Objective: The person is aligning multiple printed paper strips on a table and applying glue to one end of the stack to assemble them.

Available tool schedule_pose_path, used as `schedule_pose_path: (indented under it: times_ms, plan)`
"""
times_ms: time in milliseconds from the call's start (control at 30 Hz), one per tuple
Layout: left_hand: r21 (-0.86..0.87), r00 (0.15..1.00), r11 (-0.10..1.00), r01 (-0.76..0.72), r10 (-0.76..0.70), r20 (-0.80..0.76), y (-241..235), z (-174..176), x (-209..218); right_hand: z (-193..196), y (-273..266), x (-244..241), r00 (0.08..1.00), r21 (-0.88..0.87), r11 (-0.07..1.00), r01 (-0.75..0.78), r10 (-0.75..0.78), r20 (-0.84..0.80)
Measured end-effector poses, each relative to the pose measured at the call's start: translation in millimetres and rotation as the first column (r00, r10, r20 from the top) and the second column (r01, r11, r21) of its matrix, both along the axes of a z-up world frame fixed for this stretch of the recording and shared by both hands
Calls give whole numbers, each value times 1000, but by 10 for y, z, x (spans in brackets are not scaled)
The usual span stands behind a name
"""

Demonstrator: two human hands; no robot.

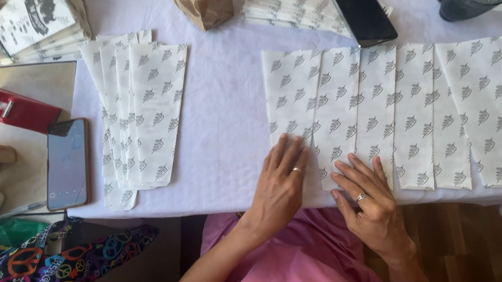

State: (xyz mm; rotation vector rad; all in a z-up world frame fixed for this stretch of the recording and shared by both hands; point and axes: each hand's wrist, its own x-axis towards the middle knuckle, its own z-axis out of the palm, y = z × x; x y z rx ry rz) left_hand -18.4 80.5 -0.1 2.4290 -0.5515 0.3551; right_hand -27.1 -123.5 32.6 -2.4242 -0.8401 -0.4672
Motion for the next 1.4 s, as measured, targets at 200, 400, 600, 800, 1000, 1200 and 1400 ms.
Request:
schedule_pose_path:
  times_ms: [200,400,600,800,1000,1200,1400]
  plan:
    - [-148,997,989,-20,32,77,-71,1,33,-57,-18,-4,1000,47,999,-8,10,-29]
    - [-363,989,920,148,-125,84,372,250,-207,47,149,25,987,196,969,-152,158,-11]
    - [-304,977,930,205,-175,124,370,167,-211,41,314,138,957,159,945,-285,291,-12]
    - [-283,970,935,213,-167,179,369,116,-203,68,339,145,960,158,948,-275,280,-6]
    - [-249,982,965,81,-35,186,263,101,-194,73,410,135,986,159,973,-168,166,27]
    - [-267,983,962,63,-13,183,248,166,-206,45,424,129,986,138,977,-162,156,50]
    - [-320,984,947,-30,84,156,166,84,-219,-5,454,129,996,197,977,-84,86,-3]
